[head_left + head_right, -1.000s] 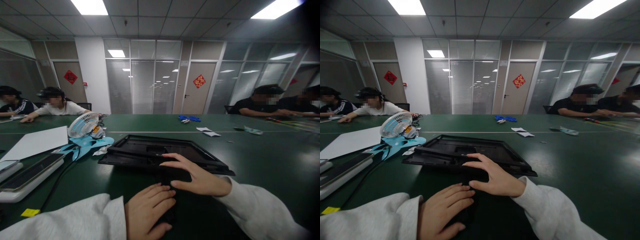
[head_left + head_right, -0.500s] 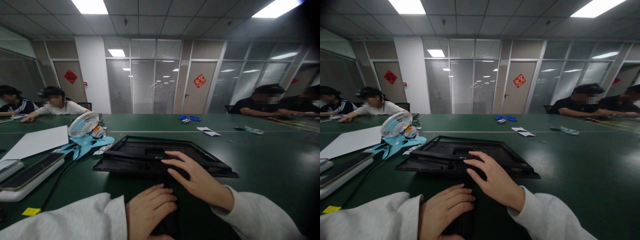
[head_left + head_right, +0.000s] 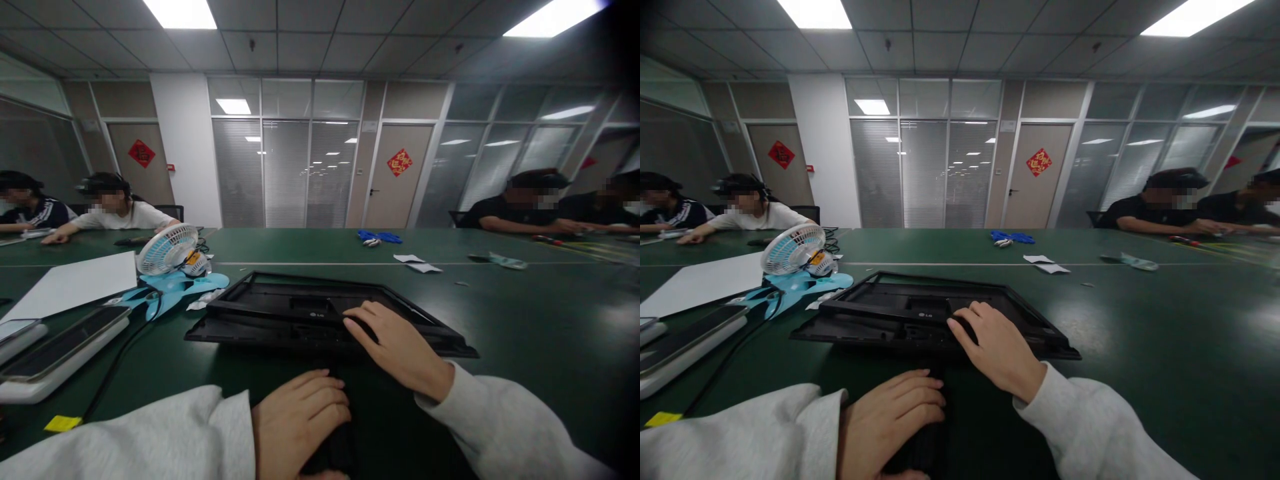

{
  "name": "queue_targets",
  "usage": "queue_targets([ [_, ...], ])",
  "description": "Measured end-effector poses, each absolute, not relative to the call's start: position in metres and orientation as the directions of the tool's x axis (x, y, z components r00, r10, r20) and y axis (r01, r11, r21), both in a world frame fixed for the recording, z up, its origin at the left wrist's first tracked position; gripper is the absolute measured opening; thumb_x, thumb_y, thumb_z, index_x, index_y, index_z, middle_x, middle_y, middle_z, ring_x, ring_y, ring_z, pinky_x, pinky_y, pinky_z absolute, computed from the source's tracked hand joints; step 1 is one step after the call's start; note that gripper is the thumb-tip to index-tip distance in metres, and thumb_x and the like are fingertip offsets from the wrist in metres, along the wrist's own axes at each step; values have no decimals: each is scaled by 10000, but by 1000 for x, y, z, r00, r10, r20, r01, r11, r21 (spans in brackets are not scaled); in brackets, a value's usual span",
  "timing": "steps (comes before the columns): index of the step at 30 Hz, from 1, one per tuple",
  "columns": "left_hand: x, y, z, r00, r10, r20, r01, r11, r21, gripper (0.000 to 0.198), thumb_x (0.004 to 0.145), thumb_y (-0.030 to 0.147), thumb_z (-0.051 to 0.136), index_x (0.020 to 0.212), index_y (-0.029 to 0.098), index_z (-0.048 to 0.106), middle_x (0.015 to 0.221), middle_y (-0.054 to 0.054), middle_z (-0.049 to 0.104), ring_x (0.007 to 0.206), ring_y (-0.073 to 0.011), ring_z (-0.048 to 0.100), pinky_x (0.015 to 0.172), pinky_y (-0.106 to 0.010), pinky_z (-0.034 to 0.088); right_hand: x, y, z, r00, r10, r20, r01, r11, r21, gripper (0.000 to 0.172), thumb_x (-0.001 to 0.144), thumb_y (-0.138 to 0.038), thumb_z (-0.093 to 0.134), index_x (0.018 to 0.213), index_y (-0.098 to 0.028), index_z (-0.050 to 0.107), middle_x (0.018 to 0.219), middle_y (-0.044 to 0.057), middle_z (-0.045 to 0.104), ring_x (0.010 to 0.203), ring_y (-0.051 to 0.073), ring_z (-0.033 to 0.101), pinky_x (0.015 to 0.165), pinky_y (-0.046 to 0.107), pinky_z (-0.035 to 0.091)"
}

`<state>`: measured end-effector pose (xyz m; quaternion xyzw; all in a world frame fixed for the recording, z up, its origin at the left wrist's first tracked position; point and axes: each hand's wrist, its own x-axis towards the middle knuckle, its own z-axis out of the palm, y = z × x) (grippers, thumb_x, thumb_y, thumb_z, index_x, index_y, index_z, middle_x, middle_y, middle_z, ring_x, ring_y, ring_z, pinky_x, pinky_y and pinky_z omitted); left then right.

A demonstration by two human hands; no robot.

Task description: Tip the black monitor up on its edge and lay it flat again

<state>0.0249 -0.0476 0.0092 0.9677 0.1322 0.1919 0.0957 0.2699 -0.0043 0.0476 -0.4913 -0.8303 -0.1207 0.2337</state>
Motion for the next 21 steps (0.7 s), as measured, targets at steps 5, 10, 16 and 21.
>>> queue_targets([
  [5,24,-48,9,891,300,341,222,-943,249,499,952,522,495,1288,154,504,1308,-118,589,1345,-241,446,1217,-383,202,266,-8,46,-424,710,562,889,445,108,420,979,-516,381,1100,-177,597,990,101,595,916,236,555,851,419,453],
  [10,23,-48,10,893,293,341,219,-946,240,566,979,559,433,1342,126,480,1372,-132,558,1394,-235,392,1227,-376,147,265,-10,45,-413,698,586,903,398,163,440,946,-561,412,1064,-174,583,996,112,585,922,256,541,838,414,433],
  [16,15,-49,13,853,292,433,252,-956,148,640,1010,538,354,1515,160,249,1577,-95,315,1483,-249,211,1224,-436,-9,266,-11,47,-378,674,635,916,372,150,421,931,-558,431,1022,-179,591,969,105,596,880,254,550,799,397,414],
  [21,16,-51,10,736,442,512,464,-881,94,667,984,424,386,1555,189,135,1620,-75,198,1497,-258,151,1210,-449,-59,266,-13,50,-363,610,705,921,349,172,369,960,-498,401,981,-186,596,935,101,616,842,234,547,776,370,398],
])
